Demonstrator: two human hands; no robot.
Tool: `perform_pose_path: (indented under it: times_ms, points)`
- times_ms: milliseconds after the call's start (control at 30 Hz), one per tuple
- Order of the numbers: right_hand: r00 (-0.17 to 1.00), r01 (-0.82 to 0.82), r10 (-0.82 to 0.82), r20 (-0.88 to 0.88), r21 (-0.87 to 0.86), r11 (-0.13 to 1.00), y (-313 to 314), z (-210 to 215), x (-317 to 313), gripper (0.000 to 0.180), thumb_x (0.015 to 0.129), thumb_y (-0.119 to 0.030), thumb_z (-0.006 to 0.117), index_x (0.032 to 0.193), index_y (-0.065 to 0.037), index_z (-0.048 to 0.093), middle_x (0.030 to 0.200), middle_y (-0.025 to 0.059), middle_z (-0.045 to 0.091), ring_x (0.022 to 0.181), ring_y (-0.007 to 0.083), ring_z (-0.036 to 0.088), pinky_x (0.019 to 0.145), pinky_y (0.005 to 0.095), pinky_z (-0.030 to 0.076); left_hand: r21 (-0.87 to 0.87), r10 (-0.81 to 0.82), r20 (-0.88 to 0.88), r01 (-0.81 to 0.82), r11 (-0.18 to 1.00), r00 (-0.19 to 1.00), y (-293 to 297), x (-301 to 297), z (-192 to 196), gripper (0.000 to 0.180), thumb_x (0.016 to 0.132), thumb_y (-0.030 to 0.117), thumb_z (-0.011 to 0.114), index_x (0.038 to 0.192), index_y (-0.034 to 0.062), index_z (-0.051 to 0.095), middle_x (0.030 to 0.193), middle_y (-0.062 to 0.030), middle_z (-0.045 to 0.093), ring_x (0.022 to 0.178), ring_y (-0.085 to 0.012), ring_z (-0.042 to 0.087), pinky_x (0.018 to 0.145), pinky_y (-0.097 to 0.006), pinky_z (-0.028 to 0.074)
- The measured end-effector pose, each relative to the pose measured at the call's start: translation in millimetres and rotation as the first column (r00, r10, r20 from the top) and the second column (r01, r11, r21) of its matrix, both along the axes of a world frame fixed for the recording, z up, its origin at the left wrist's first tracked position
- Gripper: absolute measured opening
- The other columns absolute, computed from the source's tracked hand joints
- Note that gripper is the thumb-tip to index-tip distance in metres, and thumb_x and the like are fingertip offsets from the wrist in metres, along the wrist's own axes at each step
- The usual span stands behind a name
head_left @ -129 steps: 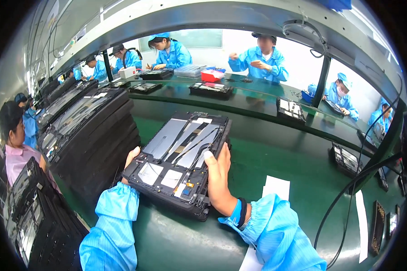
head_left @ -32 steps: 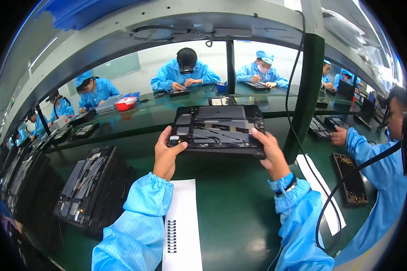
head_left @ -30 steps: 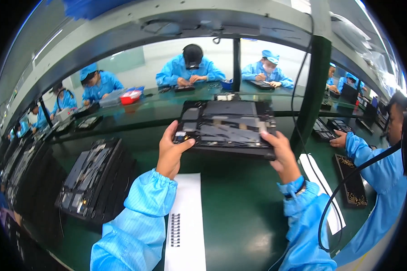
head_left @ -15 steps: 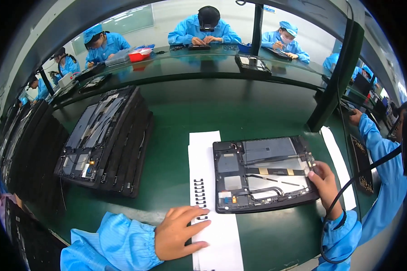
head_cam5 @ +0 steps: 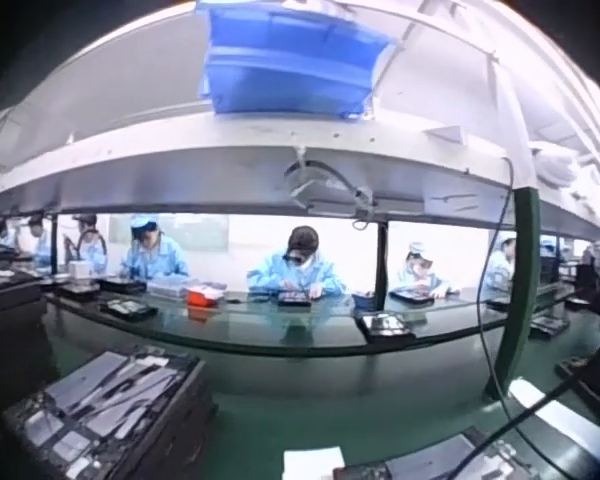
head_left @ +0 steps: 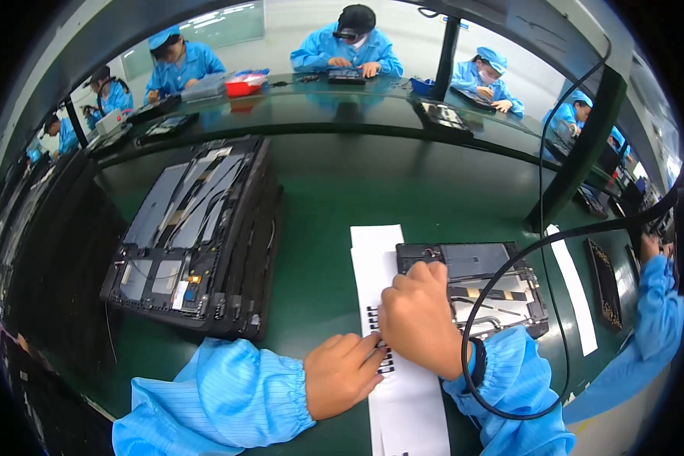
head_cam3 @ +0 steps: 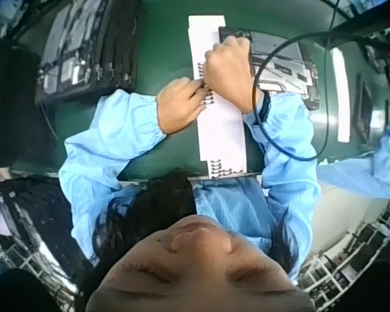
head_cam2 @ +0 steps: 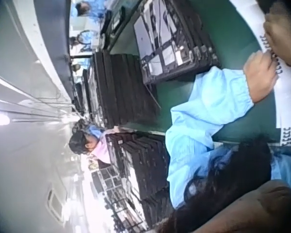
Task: The person assembles internal cables and a battery into tablet frames, then applies adhesive strips to the frames by hand.
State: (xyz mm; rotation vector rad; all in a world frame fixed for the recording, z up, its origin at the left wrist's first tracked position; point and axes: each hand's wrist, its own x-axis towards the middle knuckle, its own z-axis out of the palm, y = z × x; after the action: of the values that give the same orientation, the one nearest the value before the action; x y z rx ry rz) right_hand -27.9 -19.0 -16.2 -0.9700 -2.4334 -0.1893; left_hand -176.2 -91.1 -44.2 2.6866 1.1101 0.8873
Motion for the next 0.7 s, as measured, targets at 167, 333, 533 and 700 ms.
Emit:
perform_pose_path:
  times_ms: [167,333,533,700]
  points:
    - [0.992,0.043,-0.048,0.119,0.046,0.998,7,-3,-8,0.012,0.058,-0.01,0.058,0.049,-0.003,0.055,0.054,0.0082,0.051,0.065,0.0247,0.044,0.067,0.0389,0.03,0.01,0.002,-0.015,-0.002,1.0,1.0,0,-4,-1,0.039,0.065,0.015,0.067,0.099,-0.0011,0.057,0.1,-0.0122,0.053,0.079,-0.0216,0.049,0.067,-0.031,0.043]
    - [0.986,0.086,-0.079,0.15,-0.045,0.995,5,-2,-14,0.015,0.057,-0.012,0.059,0.048,-0.002,0.056,0.053,0.0095,0.052,0.066,0.0254,0.045,0.069,0.038,0.03,0.016,0.006,-0.032,-0.006,1.0,0.999,-1,-5,-3,0.039,0.065,0.015,0.067,0.099,-0.0006,0.057,0.1,-0.0109,0.053,0.077,-0.021,0.048,0.065,-0.031,0.042]
    - [0.988,0.107,-0.103,0.117,-0.026,0.994,6,-4,-15,0.01,0.052,-0.011,0.059,0.046,-0.003,0.056,0.05,0.0109,0.052,0.061,0.0253,0.044,0.067,0.0383,0.028,0.013,0.012,-0.04,-0.011,1.0,0.999,-3,-1,0,0.039,0.065,0.013,0.067,0.1,-0.0011,0.057,0.099,-0.0115,0.053,0.077,-0.022,0.048,0.064,-0.031,0.041]
    - [0.994,0.109,-0.108,0.012,-0.053,0.993,13,-11,-19,0.01,0.052,-0.009,0.058,0.048,-0.001,0.056,0.052,0.0119,0.052,0.062,0.0263,0.045,0.066,0.0367,0.03,0.071,0.028,-0.109,-0.02,0.997,0.994,0,2,4,0.04,0.062,0.013,0.065,0.096,-0.0064,0.056,0.097,-0.0155,0.054,0.076,-0.0217,0.05,0.064,-0.029,0.041]
